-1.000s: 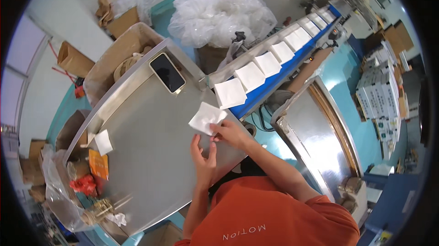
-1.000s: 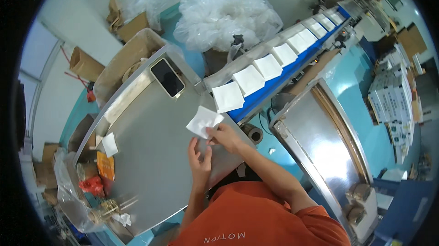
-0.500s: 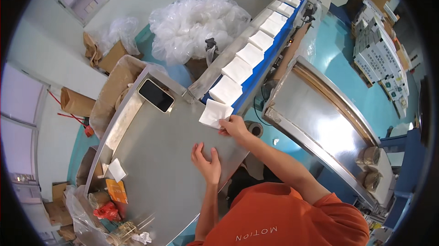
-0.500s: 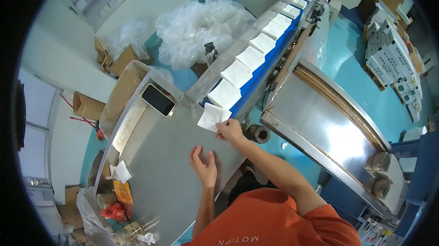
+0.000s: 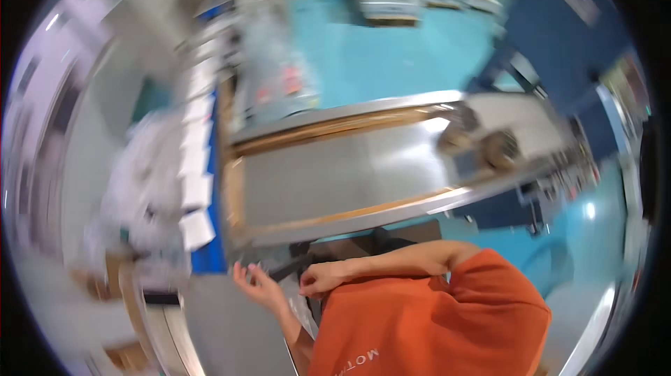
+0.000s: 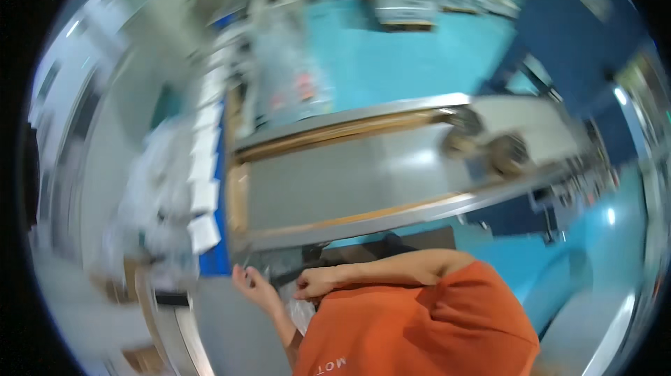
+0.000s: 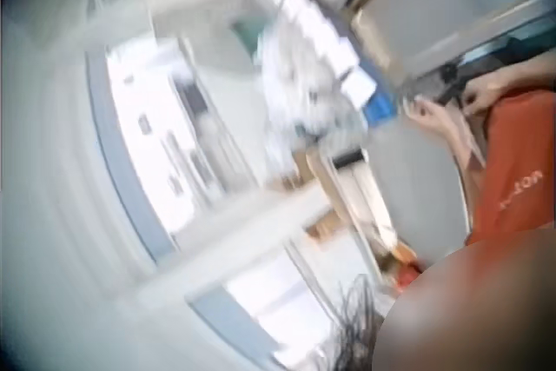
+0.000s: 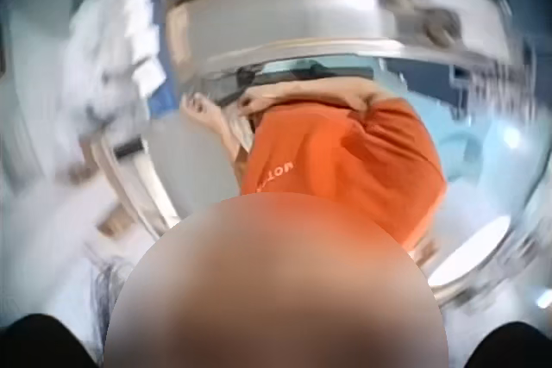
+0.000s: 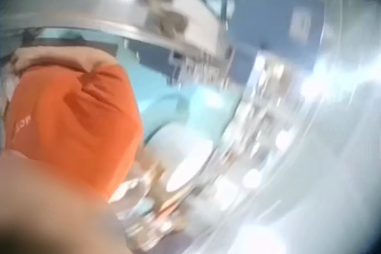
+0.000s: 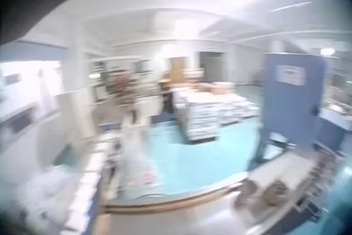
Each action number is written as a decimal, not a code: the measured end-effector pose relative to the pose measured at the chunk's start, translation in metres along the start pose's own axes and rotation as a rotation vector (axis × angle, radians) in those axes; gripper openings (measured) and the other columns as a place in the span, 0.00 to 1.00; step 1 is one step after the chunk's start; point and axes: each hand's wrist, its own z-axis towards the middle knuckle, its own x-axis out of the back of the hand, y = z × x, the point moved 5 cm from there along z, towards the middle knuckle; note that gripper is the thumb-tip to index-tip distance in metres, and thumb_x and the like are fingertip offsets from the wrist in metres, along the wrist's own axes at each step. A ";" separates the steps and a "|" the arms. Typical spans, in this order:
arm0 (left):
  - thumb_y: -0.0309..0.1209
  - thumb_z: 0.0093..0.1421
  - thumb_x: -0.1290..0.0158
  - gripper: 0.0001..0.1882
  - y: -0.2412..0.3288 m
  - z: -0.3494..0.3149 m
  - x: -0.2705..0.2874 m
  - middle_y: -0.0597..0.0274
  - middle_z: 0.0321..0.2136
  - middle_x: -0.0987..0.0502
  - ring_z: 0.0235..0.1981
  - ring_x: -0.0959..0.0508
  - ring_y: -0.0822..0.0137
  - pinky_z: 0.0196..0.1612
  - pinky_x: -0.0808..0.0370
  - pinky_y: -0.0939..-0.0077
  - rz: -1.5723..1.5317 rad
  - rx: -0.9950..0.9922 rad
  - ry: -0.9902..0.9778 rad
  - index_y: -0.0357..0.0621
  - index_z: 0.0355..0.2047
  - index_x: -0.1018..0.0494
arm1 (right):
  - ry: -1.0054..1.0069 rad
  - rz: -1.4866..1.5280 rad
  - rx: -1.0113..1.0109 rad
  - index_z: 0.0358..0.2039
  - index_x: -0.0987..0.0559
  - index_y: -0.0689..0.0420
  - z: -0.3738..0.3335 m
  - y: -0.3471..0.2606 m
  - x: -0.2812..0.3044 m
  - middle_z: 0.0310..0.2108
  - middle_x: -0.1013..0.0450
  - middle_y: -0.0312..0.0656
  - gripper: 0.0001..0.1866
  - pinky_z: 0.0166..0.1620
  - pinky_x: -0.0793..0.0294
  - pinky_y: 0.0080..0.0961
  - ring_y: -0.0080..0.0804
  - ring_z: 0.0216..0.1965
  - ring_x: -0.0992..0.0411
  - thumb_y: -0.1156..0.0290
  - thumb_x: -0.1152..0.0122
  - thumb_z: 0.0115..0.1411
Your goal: Taking stacks of napkins from the machine and placing them onto the packaging conveyor belt.
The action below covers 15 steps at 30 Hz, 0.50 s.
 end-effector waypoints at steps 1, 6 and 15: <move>0.31 0.66 0.50 0.19 0.017 -0.013 -0.020 0.52 0.50 0.30 0.47 0.28 0.61 0.47 0.29 0.69 0.014 -0.034 -0.049 0.37 0.55 0.34 | 0.079 -0.171 0.024 0.46 0.22 0.61 -0.034 0.021 0.011 0.41 0.22 0.48 0.22 0.48 0.27 0.34 0.38 0.45 0.25 0.53 0.47 0.65; 0.29 0.65 0.49 0.18 0.127 -0.066 -0.140 0.54 0.51 0.28 0.50 0.28 0.61 0.51 0.31 0.68 -0.007 -0.347 -0.467 0.36 0.54 0.33 | 0.365 0.267 -0.087 0.45 0.23 0.62 -0.217 0.049 0.088 0.36 0.22 0.42 0.23 0.38 0.24 0.26 0.28 0.34 0.24 0.52 0.48 0.66; 0.29 0.58 0.45 0.19 0.277 -0.255 -0.311 0.52 0.54 0.30 0.55 0.31 0.51 0.57 0.36 0.58 -0.185 -1.113 -1.284 0.41 0.50 0.29 | 2.296 -0.725 -0.572 0.61 0.38 0.59 -0.518 0.098 0.138 0.60 0.42 0.55 0.47 0.58 0.42 0.48 0.55 0.61 0.45 0.55 0.24 0.45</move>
